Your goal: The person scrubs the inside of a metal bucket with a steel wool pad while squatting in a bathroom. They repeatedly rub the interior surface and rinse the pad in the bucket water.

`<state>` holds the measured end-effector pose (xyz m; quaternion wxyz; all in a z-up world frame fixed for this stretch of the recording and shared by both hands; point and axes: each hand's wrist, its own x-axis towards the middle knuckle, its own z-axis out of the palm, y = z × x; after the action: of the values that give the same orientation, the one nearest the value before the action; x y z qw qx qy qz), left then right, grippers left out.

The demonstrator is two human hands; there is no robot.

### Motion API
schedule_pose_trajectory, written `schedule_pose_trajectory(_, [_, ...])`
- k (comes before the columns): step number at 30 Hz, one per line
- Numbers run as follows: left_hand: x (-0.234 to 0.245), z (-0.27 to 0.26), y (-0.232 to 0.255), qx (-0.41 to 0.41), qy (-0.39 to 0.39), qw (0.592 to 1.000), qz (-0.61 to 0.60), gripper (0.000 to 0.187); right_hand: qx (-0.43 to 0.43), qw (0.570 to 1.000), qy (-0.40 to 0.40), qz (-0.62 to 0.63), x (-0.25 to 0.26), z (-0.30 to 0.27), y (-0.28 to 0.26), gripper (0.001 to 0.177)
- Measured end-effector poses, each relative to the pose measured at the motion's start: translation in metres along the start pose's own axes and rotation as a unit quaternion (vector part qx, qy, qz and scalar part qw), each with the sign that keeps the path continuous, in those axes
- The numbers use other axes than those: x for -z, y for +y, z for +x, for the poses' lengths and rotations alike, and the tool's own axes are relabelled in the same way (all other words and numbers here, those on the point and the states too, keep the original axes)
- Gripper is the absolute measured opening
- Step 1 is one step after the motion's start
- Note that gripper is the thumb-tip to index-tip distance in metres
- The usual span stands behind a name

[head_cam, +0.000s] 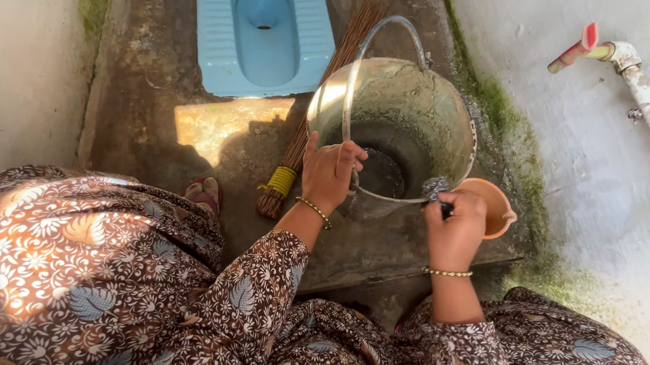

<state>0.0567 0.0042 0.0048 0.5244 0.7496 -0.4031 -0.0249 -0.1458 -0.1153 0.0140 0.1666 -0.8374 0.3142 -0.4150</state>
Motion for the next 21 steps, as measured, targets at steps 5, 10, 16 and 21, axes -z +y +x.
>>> schedule_pose_trajectory(5, [0.012,0.005,-0.015,-0.101,-0.057,0.992,0.046,0.085,0.009,0.999,0.028,-0.027,-0.010,-0.012,0.006,0.015])
schedule_pose_trajectory(10, [-0.008,-0.003,-0.005,-0.092,-0.037,0.990,0.099,0.082,-0.004,1.000,0.028,0.010,-0.009,-0.003,0.033,0.013])
schedule_pose_trajectory(16, [-0.038,-0.025,0.023,-0.074,0.042,0.981,0.173,0.073,-0.074,0.997,-0.001,0.027,-0.003,-0.003,0.015,0.008])
schedule_pose_trajectory(21, [-0.032,-0.023,0.020,-0.070,0.023,0.984,0.165,0.068,0.045,0.998,-0.048,0.006,-0.012,-0.038,-0.026,0.010])
